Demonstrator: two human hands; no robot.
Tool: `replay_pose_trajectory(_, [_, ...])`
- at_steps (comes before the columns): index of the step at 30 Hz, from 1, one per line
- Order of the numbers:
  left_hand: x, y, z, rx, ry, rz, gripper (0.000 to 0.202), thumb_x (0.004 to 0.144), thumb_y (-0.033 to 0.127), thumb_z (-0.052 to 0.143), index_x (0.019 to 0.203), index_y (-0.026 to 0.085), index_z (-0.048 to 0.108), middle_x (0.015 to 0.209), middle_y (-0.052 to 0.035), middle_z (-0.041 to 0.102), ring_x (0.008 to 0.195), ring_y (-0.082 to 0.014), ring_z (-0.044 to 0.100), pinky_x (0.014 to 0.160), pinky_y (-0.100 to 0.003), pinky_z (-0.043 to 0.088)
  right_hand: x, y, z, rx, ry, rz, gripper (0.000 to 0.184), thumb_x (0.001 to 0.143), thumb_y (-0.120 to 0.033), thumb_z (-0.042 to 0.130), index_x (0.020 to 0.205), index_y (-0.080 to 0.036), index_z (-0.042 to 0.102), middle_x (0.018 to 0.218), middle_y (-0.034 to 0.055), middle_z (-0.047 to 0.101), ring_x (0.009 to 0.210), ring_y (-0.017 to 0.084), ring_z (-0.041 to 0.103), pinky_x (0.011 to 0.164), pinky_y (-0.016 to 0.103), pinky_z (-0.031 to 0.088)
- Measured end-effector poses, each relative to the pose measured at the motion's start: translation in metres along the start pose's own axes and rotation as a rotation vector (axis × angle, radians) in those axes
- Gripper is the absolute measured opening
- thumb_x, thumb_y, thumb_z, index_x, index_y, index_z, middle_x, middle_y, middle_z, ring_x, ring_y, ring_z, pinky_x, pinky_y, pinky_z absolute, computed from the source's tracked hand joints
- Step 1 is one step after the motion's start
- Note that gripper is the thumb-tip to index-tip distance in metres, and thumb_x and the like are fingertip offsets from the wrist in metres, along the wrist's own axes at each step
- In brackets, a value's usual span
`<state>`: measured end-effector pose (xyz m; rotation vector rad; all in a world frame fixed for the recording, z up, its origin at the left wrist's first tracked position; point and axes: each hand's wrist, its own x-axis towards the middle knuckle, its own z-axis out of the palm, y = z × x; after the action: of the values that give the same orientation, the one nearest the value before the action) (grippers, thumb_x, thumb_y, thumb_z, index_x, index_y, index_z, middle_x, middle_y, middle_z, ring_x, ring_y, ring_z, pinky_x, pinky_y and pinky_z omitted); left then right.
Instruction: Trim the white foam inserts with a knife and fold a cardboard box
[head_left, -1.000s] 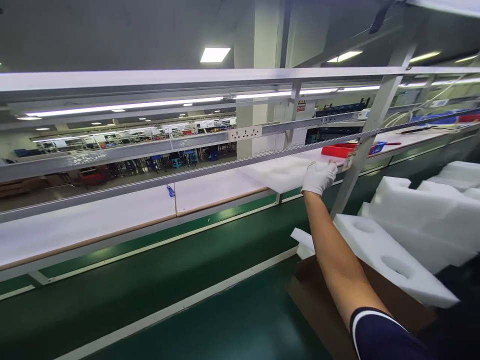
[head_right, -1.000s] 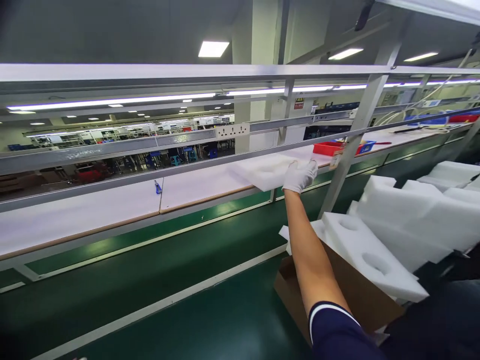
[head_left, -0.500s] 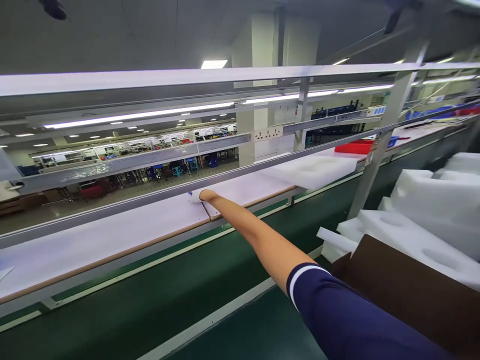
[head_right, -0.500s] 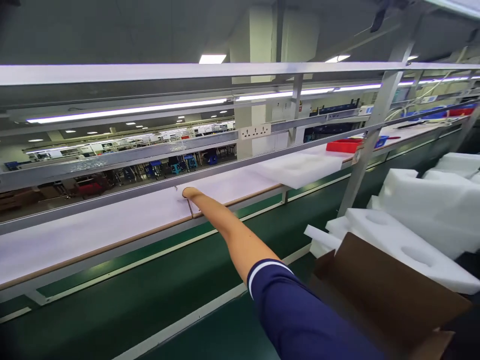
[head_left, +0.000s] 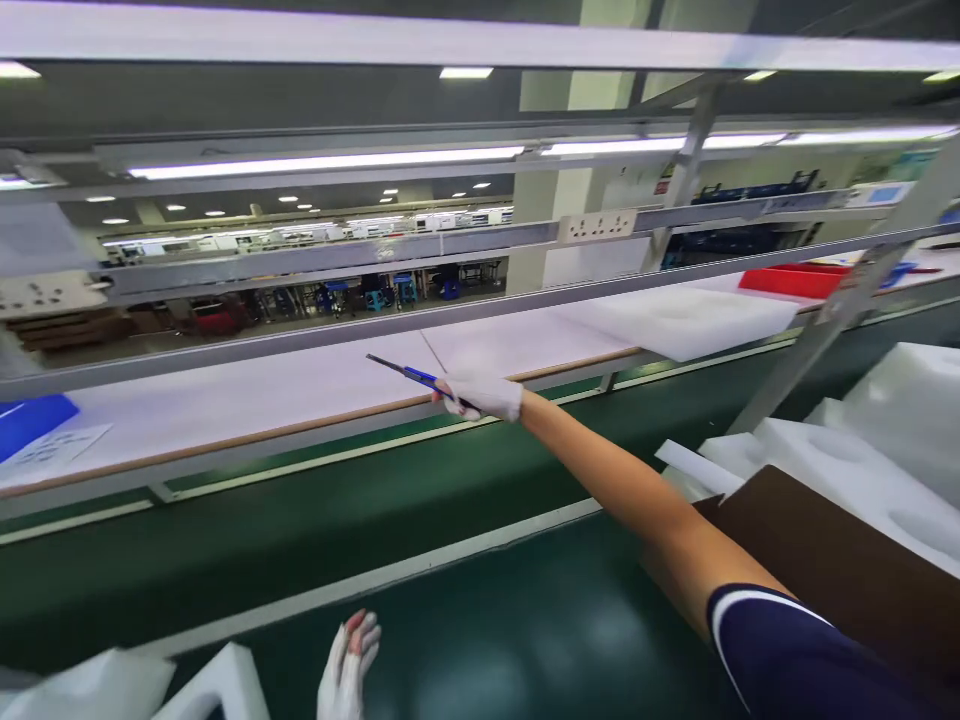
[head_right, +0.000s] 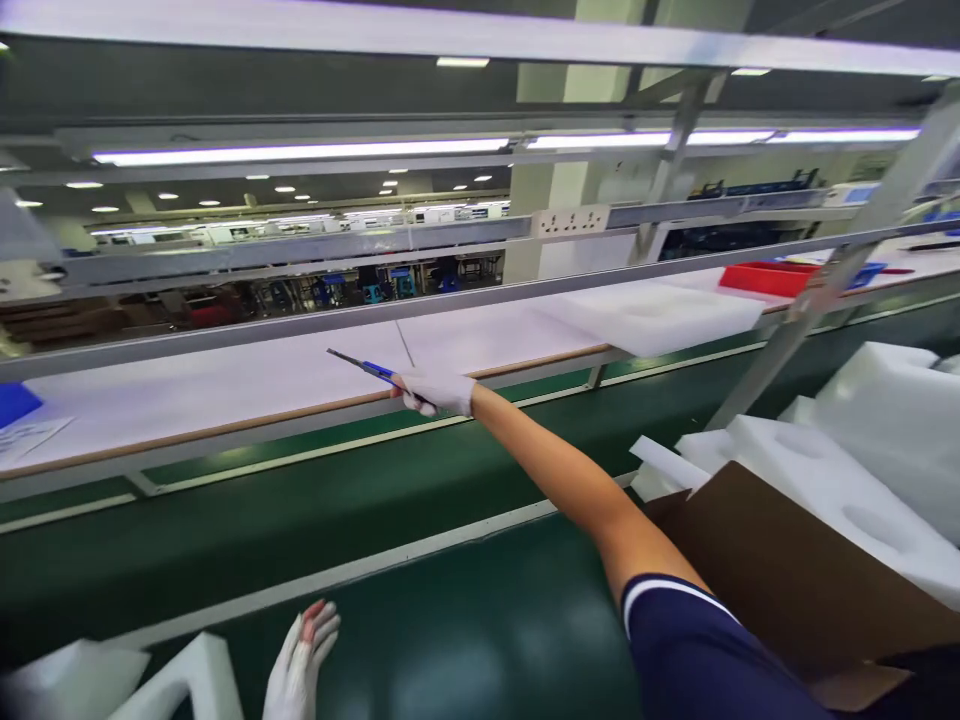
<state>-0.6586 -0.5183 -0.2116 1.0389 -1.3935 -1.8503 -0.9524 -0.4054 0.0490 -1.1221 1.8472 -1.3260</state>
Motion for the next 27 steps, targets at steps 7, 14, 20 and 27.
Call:
replay_pose_trajectory(7, [-0.034, 0.055, 0.047, -0.211, -0.481, 0.265, 0.064, 0.082, 0.064, 0.048, 0.122, 0.015, 0.057, 0.126, -0.0171, 0.059, 0.118, -0.0314, 0.054, 0.102, -0.048, 0.041, -0.109, 0.075, 0.122, 0.324, -0.47, 0.173, 0.056, 0.075, -0.067, 0.056, 0.088, -0.012, 0.054, 0.065, 0.0004, 0.057, 0.043, 0.006, 0.046, 0.041, 0.02, 0.034])
replay_pose_trajectory(14, [-0.065, 0.049, 0.05, -0.055, -0.564, 0.283, 0.043, 0.088, 0.053, 0.047, 0.101, 0.016, 0.066, 0.119, -0.0134, 0.063, 0.115, -0.0283, 0.054, 0.099, -0.041, 0.042, -0.139, 0.098, 0.187, 0.212, -0.109, 0.352, 0.055, 0.074, -0.07, 0.052, 0.061, -0.017, 0.044, 0.048, -0.0046, 0.042, 0.039, 0.005, 0.036, 0.039, 0.018, 0.028])
replay_pose_trajectory(20, [-0.08, 0.062, 0.049, 0.002, -0.618, 0.316, 0.056, 0.087, 0.06, 0.04, 0.106, 0.014, 0.065, 0.112, -0.015, 0.064, 0.106, -0.0281, 0.058, 0.092, -0.04, 0.047, -0.145, 0.09, 0.182, 0.15, -0.092, 0.286, 0.067, 0.065, -0.084, 0.046, 0.052, -0.019, 0.036, 0.045, -0.0055, 0.031, 0.04, 0.005, 0.027, 0.038, 0.021, 0.023])
replay_pose_trajectory(27, [-0.078, 0.065, 0.033, -0.14, -0.597, 0.383, 0.057, 0.083, 0.061, 0.048, 0.107, 0.011, 0.065, 0.104, -0.0153, 0.065, 0.099, -0.0277, 0.061, 0.091, -0.04, 0.047, -0.133, 0.075, 0.191, 0.017, -0.213, 0.3, 0.066, 0.066, -0.086, 0.04, 0.055, -0.021, 0.036, 0.049, -0.0037, 0.029, 0.045, 0.009, 0.025, 0.04, 0.025, 0.022])
